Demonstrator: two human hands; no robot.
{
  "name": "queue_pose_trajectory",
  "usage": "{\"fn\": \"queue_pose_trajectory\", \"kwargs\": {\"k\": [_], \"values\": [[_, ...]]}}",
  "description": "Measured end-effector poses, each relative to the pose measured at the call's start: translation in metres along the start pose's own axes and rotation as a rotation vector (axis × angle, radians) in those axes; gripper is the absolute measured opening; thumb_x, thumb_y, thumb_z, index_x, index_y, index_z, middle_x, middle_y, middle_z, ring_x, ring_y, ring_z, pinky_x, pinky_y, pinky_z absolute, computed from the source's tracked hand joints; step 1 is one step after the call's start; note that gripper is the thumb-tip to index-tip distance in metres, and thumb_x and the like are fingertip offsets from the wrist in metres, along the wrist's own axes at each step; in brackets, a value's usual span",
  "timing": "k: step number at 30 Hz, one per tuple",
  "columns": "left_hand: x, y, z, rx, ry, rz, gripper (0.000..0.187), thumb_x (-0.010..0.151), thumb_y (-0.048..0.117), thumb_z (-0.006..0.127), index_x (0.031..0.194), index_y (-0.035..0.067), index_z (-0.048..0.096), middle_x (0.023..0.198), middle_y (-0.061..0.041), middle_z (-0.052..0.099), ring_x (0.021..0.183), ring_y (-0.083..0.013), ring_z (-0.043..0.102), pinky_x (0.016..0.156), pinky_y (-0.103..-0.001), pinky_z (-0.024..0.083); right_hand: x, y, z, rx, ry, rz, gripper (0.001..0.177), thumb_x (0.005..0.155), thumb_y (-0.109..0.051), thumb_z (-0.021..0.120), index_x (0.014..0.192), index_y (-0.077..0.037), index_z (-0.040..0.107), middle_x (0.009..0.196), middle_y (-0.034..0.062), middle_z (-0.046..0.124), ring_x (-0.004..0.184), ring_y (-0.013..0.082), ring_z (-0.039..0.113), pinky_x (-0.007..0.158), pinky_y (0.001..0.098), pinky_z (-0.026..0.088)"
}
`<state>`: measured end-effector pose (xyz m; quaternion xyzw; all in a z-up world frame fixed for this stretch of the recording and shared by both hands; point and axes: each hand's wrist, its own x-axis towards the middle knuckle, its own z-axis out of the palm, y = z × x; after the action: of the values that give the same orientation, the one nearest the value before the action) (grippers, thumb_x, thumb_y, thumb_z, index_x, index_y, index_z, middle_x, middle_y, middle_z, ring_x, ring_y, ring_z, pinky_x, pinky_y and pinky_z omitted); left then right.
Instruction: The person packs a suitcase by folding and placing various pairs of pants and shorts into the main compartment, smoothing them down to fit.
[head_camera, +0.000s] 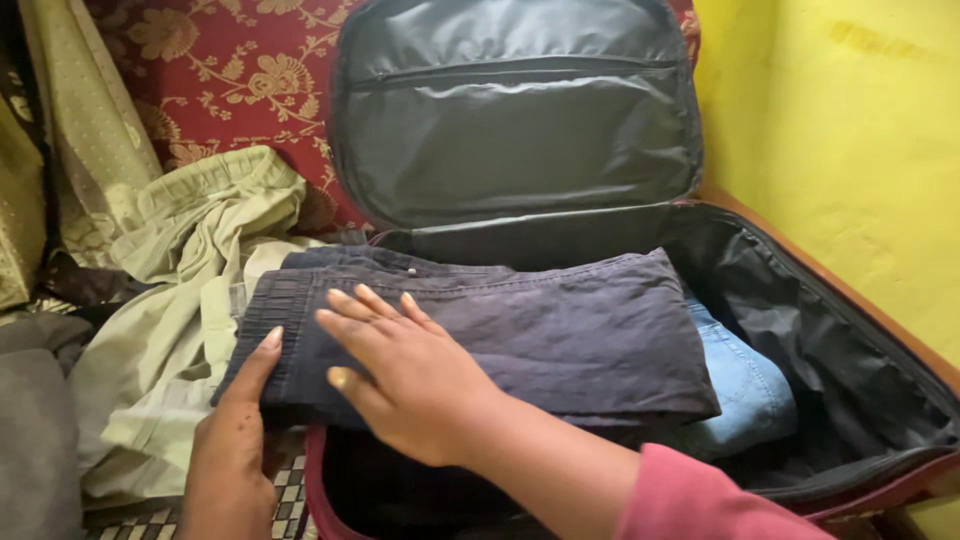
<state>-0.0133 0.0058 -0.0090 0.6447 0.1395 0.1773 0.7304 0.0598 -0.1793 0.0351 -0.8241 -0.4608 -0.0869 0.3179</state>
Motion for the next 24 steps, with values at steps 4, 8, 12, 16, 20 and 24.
{"fn": "queue_pose_trajectory", "kwargs": {"k": [4, 8, 12, 16, 20, 24], "values": [[-0.004, -0.008, -0.015, 0.023, -0.191, 0.192, 0.074, 0.085, -0.014, 0.047, 0.153, 0.012, 0.055, 0.145, -0.007, 0.062, 0.122, -0.0142, 0.064, 0.1, -0.031, 0.051, 0.008, -0.008, 0.02, -0.074, -0.079, 0.039, 0.063, 0.102, -0.04, 0.047, 0.157, -0.012, 0.039, 0.167, 0.0093, 0.033, 0.157, 0.0333, 0.021, 0.121, 0.0626, 0.008], [0.016, 0.008, 0.004, 0.185, 0.121, 0.245, 0.056, 0.074, -0.004, 0.058, 0.13, -0.002, 0.062, 0.115, -0.011, 0.07, 0.101, -0.0184, 0.067, 0.088, -0.033, 0.051, 0.012, 0.008, 0.028, -0.086, -0.163, 0.244, 0.069, 0.101, -0.052, 0.035, 0.161, -0.02, 0.025, 0.171, 0.0036, 0.02, 0.157, 0.0311, 0.012, 0.12, 0.064, 0.0], [0.028, 0.012, 0.02, 0.031, 0.476, 0.008, 0.034, 0.084, 0.02, 0.089, 0.095, -0.005, 0.068, 0.083, -0.003, 0.066, 0.067, -0.0108, 0.057, 0.059, -0.029, 0.047, 0.005, 0.045, 0.021, -0.133, -0.293, 0.431, 0.073, 0.101, -0.057, 0.026, 0.163, -0.02, 0.013, 0.173, 0.002, 0.008, 0.158, 0.029, 0.001, 0.121, 0.061, -0.004], [0.044, 0.009, 0.003, 0.115, 0.406, -0.004, 0.037, 0.078, 0.022, 0.09, 0.086, -0.001, 0.063, 0.076, -0.002, 0.064, 0.059, -0.0127, 0.055, 0.054, -0.029, 0.044, -0.024, 0.078, -0.007, -0.303, -0.427, 0.455, 0.077, 0.101, -0.06, 0.025, 0.164, -0.02, 0.009, 0.172, 0.003, 0.004, 0.158, 0.027, -0.001, 0.122, 0.0588, -0.004], [0.073, 0.012, -0.027, 0.377, 0.327, -0.304, 0.037, 0.08, 0.028, 0.091, 0.088, 0.004, 0.064, 0.078, -0.007, 0.058, 0.067, -0.0218, 0.057, 0.06, -0.042, 0.048, -0.059, 0.106, -0.044, -0.396, -0.472, 0.492, 0.078, 0.099, -0.061, 0.026, 0.163, -0.02, 0.008, 0.172, 0.0013, 0.004, 0.158, 0.0254, -0.002, 0.122, 0.0587, -0.004], [0.1, 0.023, -0.025, 0.578, 0.233, -0.569, 0.042, 0.084, 0.035, 0.087, 0.097, 0.0, 0.068, 0.086, -0.013, 0.063, 0.086, -0.0315, 0.062, 0.074, -0.053, 0.05, -0.076, 0.122, -0.058, -0.423, -0.356, 0.562, 0.078, 0.102, -0.06, 0.027, 0.163, -0.015, 0.012, 0.172, 0.0053, 0.008, 0.157, 0.0279, 0.002, 0.125, 0.0539, 0.001]]}}
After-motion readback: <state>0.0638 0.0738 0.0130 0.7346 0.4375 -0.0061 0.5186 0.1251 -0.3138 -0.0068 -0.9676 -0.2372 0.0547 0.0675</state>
